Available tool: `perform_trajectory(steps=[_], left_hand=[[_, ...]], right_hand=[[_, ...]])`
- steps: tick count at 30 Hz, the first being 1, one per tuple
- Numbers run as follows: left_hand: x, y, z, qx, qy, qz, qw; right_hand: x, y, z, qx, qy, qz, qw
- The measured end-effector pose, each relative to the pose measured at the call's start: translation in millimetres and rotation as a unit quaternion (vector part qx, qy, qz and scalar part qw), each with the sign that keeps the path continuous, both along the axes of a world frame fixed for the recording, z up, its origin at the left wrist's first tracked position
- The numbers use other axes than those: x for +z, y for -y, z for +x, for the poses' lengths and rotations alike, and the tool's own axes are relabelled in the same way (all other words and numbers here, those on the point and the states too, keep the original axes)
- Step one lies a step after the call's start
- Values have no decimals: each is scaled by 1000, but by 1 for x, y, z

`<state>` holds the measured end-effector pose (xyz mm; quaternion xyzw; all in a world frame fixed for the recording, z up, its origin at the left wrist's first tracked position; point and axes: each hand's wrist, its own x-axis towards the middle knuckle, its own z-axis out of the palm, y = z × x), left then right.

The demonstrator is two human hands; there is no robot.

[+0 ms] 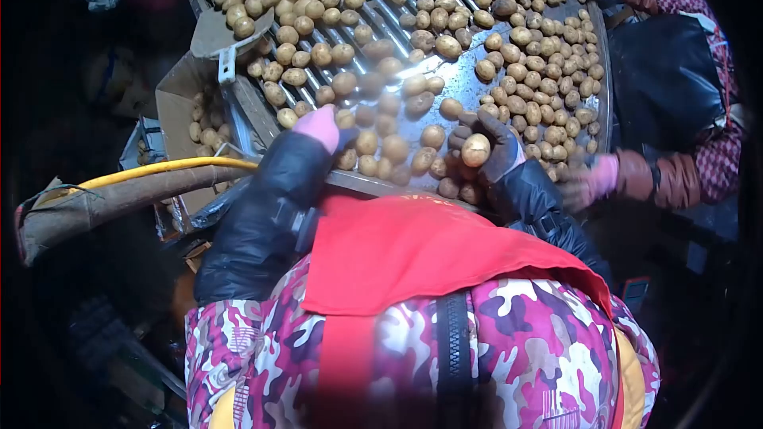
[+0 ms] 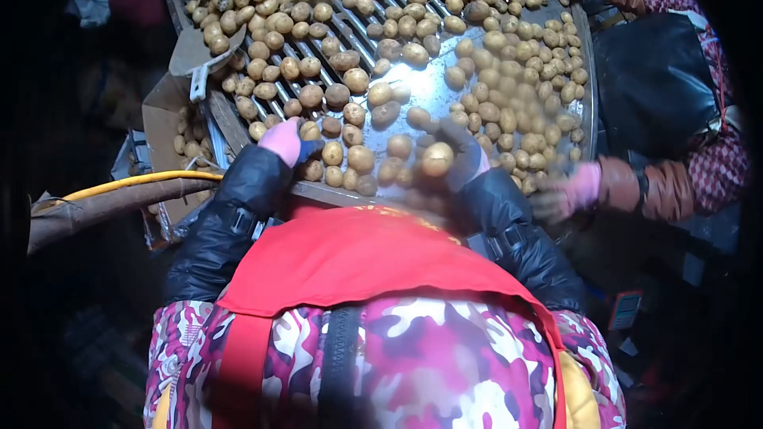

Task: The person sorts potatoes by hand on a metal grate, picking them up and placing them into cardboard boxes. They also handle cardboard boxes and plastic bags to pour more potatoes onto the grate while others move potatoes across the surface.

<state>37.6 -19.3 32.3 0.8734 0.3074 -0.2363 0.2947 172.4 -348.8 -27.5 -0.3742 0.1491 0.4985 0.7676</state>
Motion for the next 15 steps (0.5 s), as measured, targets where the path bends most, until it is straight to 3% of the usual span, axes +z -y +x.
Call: perform_trajectory(steps=[1, 2, 3, 5, 6, 9, 10, 11, 13, 15], left_hand=[[-3, -5, -9, -2, 42, -63, 997], [-8, -5, -21, 90, 116, -165, 975], [-35, -20, -37, 139, 177, -297, 928], [-17, -15, -58, 236, 266, -471, 807], [22, 6, -66, 301, 297, -542, 727], [22, 13, -90, 363, 308, -654, 588], [47, 29, -93, 435, 246, -565, 657], [40, 24, -112, 417, 262, -556, 669], [68, 27, -148, 388, 229, -492, 745], [68, 13, -182, 367, 253, -475, 759]], right_hand=[[-4, 7, -3, -11, -15, 9, 1000], [-8, 15, -6, -31, -18, 5, 999], [-5, 16, -13, -51, -23, 0, 998], [19, 10, -25, -83, -3, -75, 994], [19, 7, -26, -87, 3, -88, 992], [-1, 6, -23, -51, -11, -35, 998], [2, -5, -22, -30, -20, -2, 999], [10, -11, -23, -28, -14, -55, 998], [11, -18, -19, 5, 11, -3, 1000], [7, -17, -15, 20, 3, 21, 1000]])
